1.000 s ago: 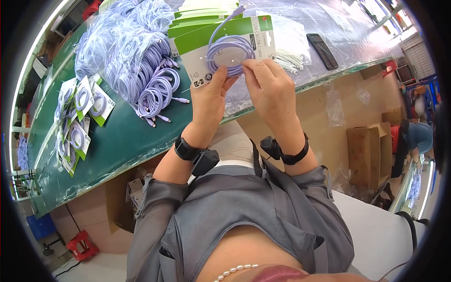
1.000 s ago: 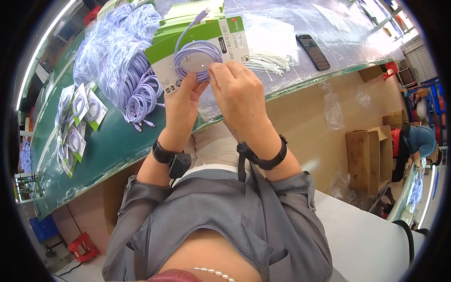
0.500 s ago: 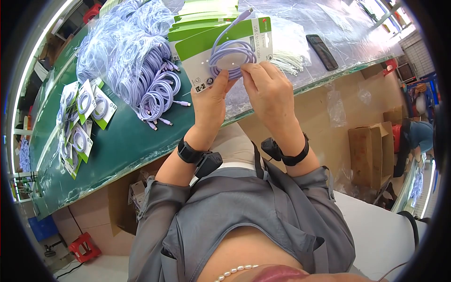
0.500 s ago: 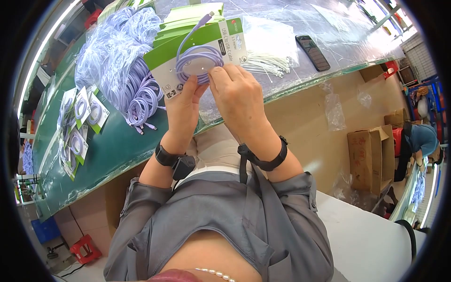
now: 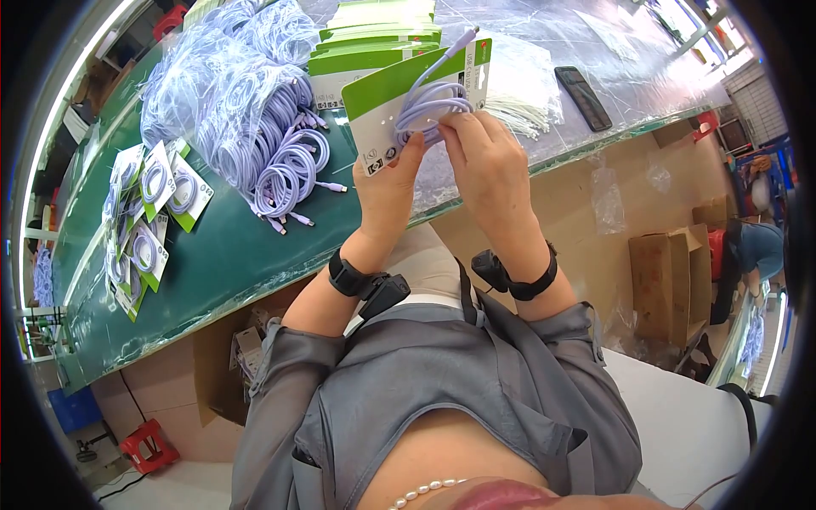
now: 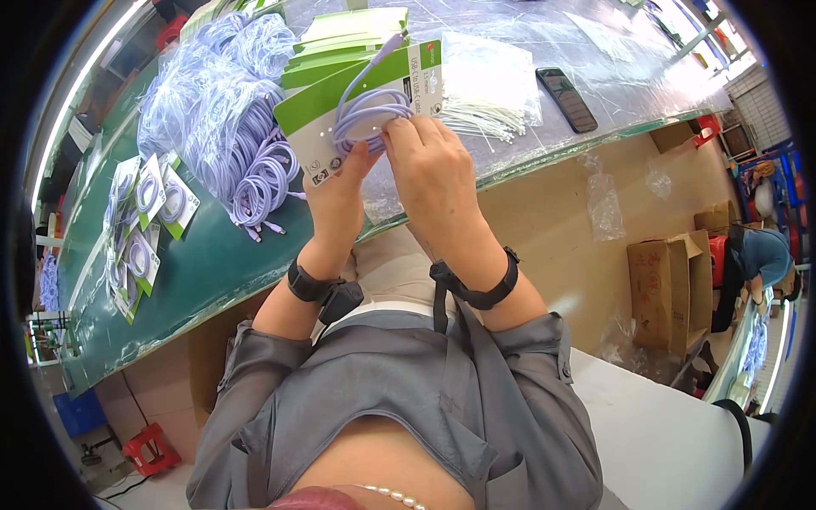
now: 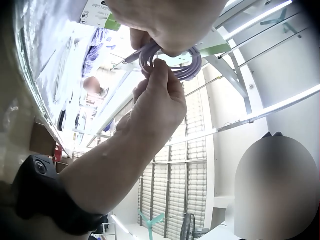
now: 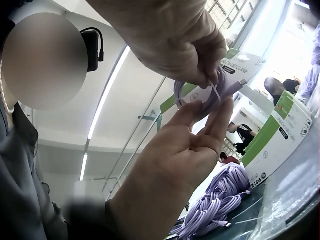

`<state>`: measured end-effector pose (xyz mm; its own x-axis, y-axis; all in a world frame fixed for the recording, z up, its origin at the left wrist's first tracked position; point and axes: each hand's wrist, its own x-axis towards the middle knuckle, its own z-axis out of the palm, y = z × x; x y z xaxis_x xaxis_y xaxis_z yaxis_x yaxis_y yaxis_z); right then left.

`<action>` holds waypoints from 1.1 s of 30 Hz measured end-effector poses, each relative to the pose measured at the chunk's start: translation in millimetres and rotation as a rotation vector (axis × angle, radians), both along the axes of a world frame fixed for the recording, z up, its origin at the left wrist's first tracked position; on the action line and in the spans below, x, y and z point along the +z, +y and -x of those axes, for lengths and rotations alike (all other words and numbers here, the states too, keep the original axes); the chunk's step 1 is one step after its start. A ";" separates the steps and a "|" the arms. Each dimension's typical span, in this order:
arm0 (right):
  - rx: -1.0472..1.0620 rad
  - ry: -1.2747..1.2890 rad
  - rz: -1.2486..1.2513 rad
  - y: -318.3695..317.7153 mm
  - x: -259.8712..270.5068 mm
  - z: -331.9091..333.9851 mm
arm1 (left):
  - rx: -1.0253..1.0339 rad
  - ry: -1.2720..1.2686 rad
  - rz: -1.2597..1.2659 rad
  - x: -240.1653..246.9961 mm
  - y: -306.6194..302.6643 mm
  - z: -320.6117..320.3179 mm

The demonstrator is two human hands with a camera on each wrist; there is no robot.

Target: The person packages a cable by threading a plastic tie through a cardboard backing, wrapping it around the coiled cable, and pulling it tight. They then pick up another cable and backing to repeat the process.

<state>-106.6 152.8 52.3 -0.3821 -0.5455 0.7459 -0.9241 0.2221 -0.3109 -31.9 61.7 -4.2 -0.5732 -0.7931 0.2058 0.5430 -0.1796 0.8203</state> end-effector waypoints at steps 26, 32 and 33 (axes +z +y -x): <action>0.086 -0.105 -0.109 -17.1 -27.8 1.9 | -0.035 -0.266 0.051 -23.5 -5.9 -14.3; 0.103 -0.709 0.224 20.5 -32.3 52.1 | -0.295 0.050 -0.354 4.7 -18.6 -30.9; 0.251 -0.902 0.250 20.9 -46.8 60.2 | -0.293 0.049 -0.358 6.3 -15.6 -33.7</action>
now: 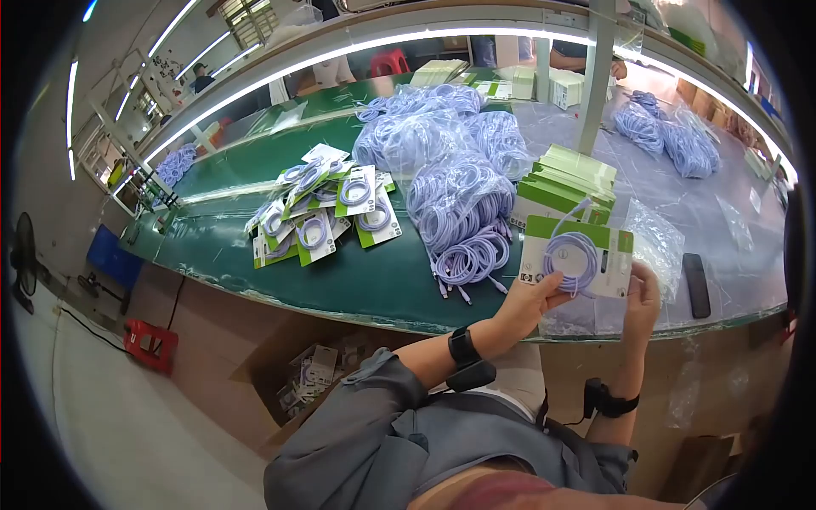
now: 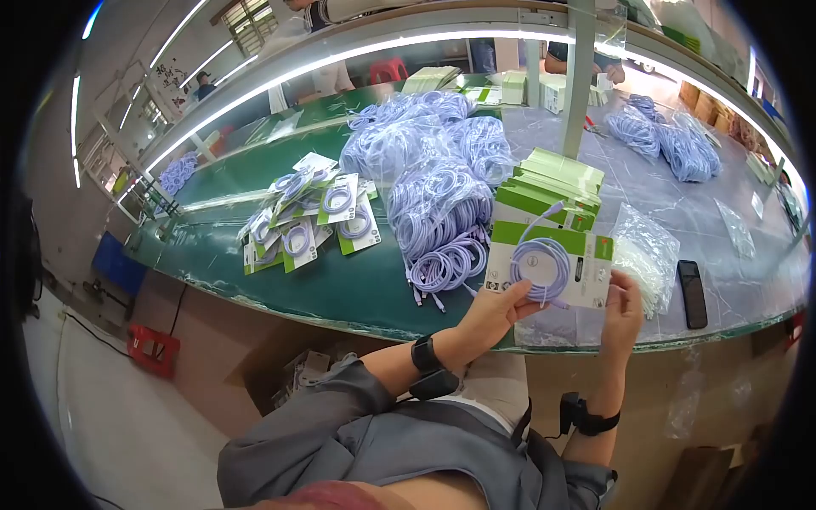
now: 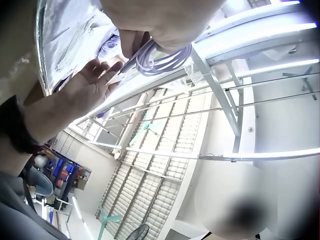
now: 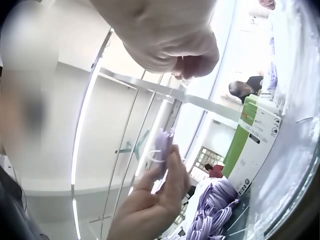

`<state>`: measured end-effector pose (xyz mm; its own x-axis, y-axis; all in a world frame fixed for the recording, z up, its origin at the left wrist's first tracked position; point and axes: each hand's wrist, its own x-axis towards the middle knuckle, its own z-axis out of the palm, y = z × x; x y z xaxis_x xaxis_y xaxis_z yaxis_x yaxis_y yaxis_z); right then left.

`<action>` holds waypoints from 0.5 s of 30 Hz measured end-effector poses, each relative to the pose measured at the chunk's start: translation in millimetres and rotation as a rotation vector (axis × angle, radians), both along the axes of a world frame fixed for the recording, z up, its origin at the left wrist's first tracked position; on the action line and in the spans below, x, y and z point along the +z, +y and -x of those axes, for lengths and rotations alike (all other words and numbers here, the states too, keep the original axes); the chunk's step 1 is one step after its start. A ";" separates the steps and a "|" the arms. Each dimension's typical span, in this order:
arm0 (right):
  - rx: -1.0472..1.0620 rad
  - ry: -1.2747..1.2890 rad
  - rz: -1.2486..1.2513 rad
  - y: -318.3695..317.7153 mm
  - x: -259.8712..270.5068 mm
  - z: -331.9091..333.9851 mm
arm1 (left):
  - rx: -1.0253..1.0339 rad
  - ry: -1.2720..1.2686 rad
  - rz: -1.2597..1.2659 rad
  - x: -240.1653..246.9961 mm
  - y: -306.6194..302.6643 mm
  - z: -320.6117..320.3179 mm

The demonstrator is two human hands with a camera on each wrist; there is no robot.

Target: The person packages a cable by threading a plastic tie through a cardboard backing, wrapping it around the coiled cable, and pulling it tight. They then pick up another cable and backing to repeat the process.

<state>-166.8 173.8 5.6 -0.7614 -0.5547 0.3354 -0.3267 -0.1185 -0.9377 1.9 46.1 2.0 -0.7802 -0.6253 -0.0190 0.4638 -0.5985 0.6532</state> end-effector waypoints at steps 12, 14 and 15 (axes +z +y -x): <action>0.141 0.091 -0.109 -1.8 -64.3 -7.9 | -0.206 0.081 -0.045 5.2 21.4 -7.2; 0.136 0.241 -0.166 0.5 -77.6 -1.1 | -0.220 0.092 -0.065 6.4 24.5 -7.8; 0.147 0.243 -0.162 1.6 -82.4 0.1 | -0.225 0.097 -0.070 7.3 23.9 -8.7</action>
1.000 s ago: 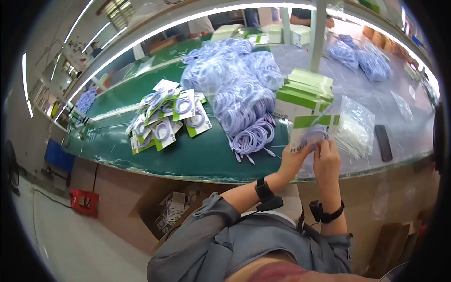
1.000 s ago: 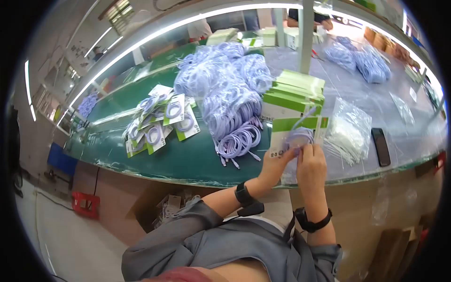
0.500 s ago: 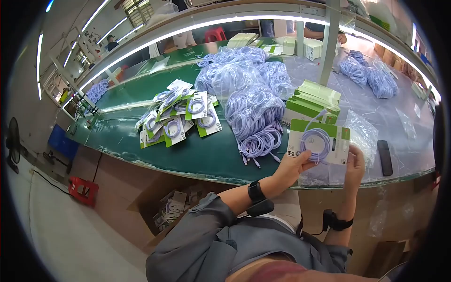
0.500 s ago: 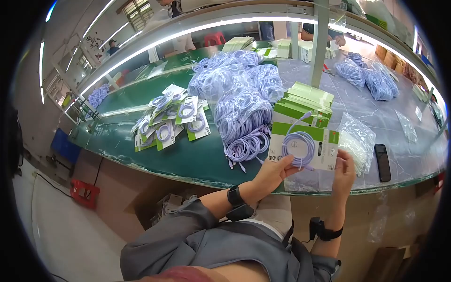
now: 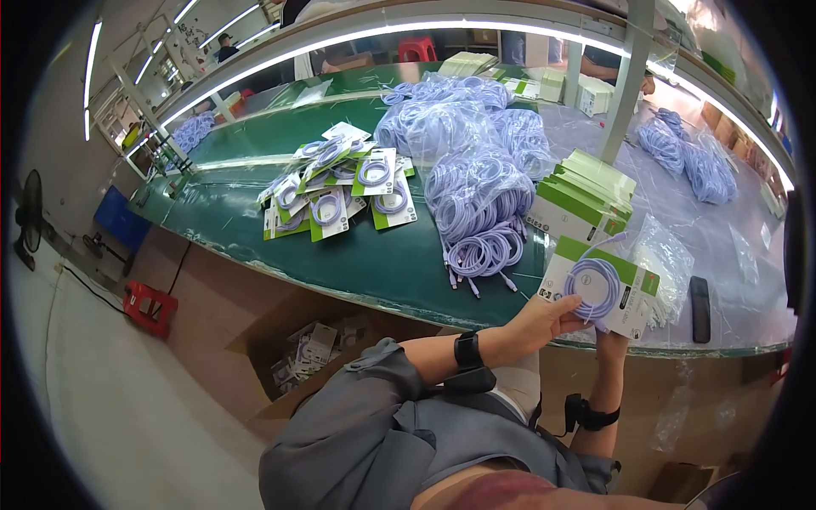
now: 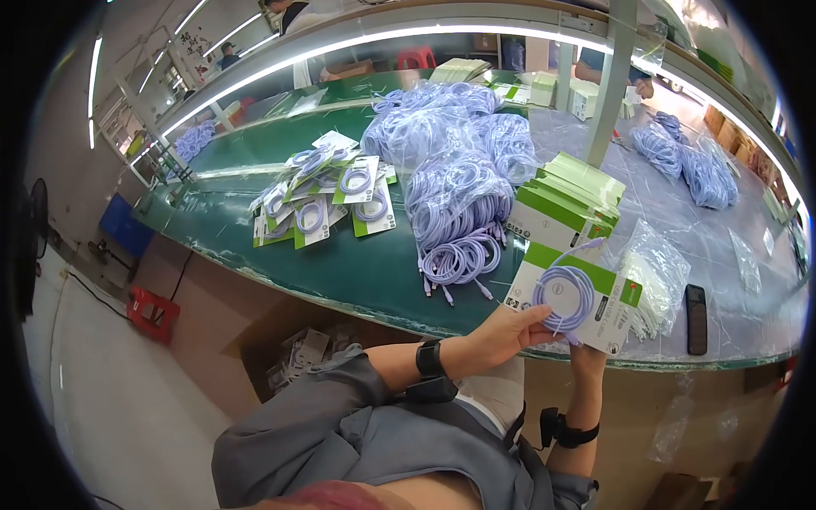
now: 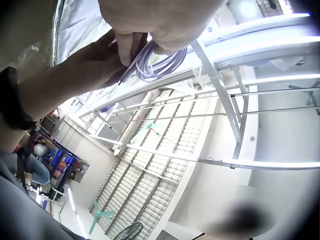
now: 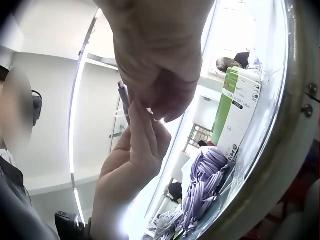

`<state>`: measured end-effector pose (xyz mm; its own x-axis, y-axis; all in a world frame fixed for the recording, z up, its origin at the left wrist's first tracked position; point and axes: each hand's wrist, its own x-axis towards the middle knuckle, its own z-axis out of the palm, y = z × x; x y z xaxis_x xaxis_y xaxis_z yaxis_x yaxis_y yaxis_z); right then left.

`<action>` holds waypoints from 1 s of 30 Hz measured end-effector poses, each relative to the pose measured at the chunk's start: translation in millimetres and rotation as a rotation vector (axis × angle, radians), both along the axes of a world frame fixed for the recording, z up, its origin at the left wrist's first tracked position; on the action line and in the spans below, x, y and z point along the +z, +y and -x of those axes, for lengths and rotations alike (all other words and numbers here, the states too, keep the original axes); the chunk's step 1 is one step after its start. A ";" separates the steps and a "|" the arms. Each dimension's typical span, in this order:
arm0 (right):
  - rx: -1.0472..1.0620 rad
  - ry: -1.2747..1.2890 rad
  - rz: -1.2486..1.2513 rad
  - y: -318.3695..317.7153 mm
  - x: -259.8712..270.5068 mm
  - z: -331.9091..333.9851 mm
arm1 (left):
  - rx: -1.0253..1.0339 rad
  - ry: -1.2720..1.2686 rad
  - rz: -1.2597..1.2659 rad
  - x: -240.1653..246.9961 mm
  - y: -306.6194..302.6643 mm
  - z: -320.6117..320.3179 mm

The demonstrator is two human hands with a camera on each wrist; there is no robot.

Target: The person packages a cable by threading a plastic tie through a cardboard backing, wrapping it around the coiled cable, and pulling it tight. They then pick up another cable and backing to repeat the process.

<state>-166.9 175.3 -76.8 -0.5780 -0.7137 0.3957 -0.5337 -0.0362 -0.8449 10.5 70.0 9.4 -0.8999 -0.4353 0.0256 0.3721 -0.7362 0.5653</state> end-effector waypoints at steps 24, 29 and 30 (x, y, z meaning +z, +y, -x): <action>-0.075 0.311 0.136 -46.4 32.8 -35.8 | 0.137 0.032 0.090 8.6 -18.7 -2.7; -0.079 0.436 0.102 -47.3 22.7 -36.0 | 0.123 0.142 0.066 4.8 -21.2 -0.1; -0.096 0.181 0.007 -43.8 26.3 -36.3 | 0.137 0.092 0.108 6.4 -24.1 -0.4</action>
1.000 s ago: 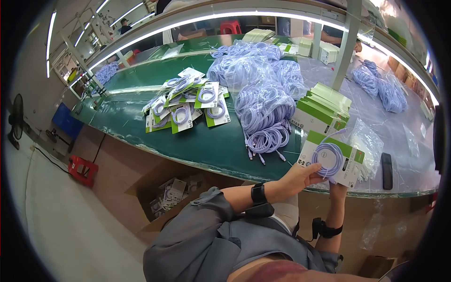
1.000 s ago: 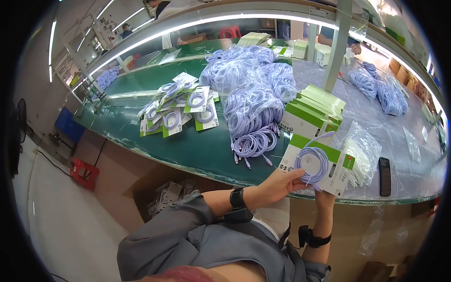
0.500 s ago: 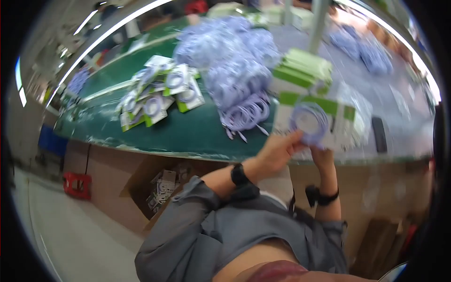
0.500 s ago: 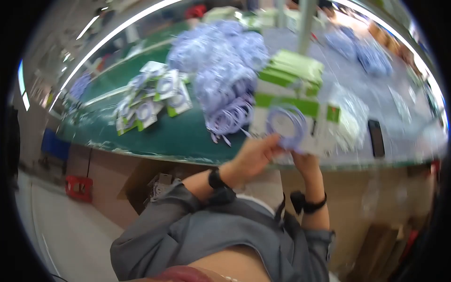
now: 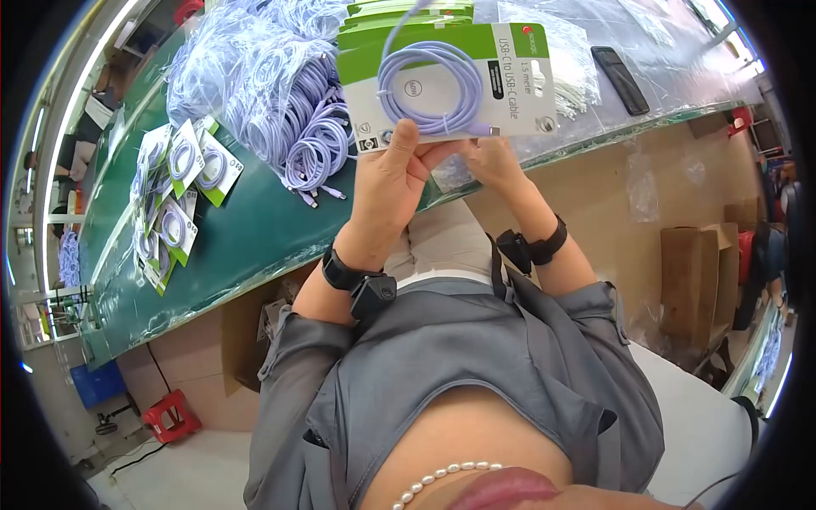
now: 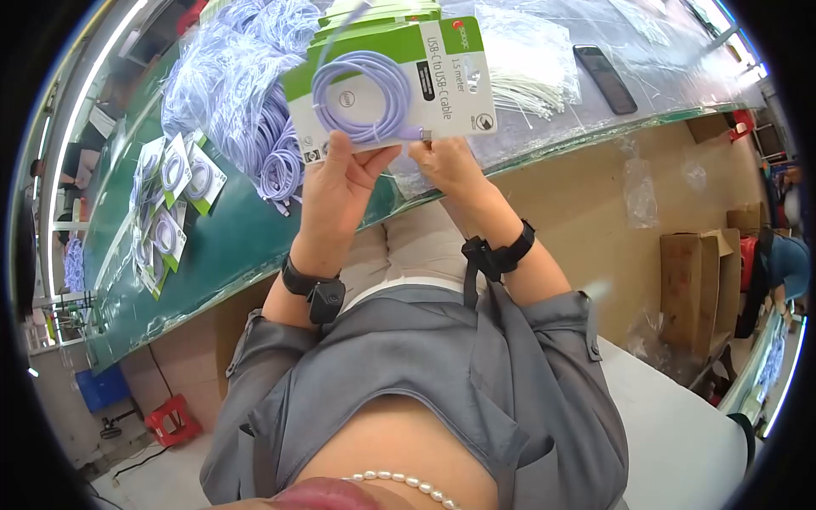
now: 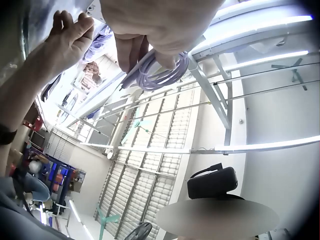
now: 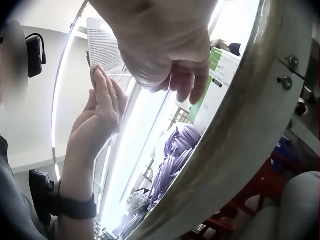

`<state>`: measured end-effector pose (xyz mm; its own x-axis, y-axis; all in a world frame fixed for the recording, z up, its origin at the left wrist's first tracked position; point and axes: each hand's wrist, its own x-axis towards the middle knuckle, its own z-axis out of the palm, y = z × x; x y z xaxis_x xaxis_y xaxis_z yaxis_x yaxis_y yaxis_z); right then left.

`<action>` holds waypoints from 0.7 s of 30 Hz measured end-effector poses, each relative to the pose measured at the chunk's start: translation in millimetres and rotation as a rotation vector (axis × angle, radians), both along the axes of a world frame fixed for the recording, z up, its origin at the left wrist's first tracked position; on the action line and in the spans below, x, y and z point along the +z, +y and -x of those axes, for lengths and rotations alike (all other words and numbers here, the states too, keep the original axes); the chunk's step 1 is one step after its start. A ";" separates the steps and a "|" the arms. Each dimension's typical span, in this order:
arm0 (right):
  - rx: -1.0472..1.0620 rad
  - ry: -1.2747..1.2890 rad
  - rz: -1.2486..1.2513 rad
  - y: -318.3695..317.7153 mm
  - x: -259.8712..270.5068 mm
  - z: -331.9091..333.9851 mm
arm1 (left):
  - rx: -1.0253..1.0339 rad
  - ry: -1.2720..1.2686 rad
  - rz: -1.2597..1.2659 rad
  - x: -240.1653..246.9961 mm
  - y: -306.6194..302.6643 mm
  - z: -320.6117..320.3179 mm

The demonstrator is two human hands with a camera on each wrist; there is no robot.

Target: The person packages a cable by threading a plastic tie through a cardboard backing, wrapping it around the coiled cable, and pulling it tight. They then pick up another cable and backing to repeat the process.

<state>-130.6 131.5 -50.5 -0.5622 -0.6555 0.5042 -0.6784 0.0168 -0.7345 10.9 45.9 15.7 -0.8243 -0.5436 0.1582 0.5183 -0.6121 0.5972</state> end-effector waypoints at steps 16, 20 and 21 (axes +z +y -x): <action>0.105 0.628 -0.016 31.2 80.4 -5.7 | -0.071 -0.129 -0.054 -30.3 -6.9 -2.6; 0.178 0.551 -0.015 31.9 78.1 -5.9 | -0.075 -0.102 -0.028 -41.2 -7.0 -5.8; 0.188 0.521 -0.010 33.1 78.4 -6.0 | -0.068 -0.094 0.019 -42.3 -7.2 -6.0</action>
